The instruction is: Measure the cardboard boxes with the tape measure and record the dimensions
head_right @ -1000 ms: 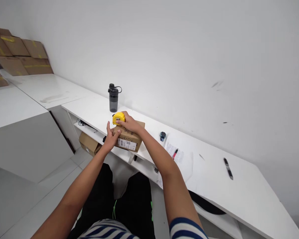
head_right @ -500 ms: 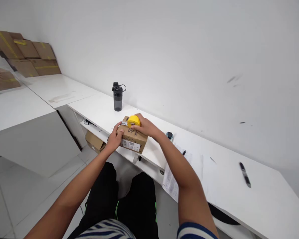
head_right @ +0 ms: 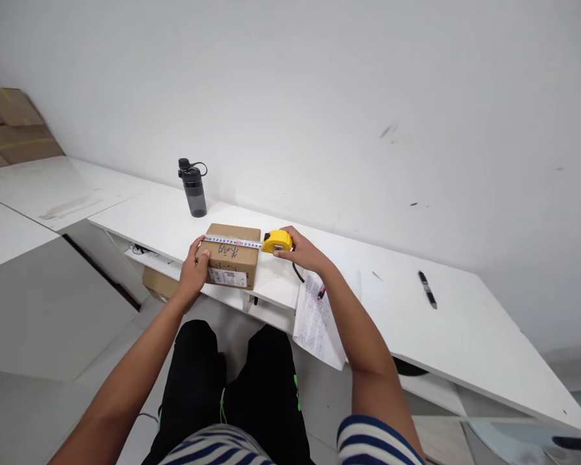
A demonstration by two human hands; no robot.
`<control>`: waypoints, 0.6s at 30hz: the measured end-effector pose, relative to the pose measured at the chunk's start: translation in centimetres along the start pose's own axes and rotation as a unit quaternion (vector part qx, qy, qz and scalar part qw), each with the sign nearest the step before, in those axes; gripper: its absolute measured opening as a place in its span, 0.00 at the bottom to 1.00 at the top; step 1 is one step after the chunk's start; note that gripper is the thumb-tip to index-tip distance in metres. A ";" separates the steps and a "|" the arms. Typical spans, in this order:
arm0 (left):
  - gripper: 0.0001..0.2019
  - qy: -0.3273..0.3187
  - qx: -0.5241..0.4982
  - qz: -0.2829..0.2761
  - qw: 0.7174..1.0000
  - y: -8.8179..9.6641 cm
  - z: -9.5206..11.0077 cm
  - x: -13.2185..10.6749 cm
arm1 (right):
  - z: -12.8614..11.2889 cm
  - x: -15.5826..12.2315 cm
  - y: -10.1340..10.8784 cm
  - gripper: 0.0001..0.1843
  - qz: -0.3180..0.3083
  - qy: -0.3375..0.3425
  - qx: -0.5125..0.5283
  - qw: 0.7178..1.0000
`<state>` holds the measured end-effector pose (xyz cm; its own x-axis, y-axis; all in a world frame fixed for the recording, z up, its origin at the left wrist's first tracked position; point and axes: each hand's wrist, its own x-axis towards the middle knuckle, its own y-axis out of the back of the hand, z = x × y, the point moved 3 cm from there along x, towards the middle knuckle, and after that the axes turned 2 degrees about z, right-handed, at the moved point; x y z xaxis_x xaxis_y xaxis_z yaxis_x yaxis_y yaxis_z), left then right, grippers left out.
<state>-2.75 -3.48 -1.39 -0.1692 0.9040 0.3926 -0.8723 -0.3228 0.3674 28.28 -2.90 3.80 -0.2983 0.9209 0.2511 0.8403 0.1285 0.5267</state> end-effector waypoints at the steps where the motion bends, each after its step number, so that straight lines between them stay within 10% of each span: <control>1: 0.26 -0.001 -0.004 -0.002 1.000 0.0 0.0 0.0 | -0.1 0.1 -0.1 0.29 0.001 0.002 0.009 1.000; 9: 0.26 0.008 -0.032 -0.002 0.999 -0.2 -0.1 -0.1 | -2.3 2.5 -1.8 0.27 0.035 0.043 -0.009 0.998; 18: 0.31 0.031 -0.085 -0.011 0.996 -0.4 -0.9 0.0 | -9.0 8.4 -10.8 0.28 -0.028 0.067 -0.135 0.988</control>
<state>-2.85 -3.14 -2.34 -0.1727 0.9275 0.3316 -0.9405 -0.2553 0.2243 12.63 0.15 7.49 -0.4141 0.8553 0.3115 0.6745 0.0585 0.7360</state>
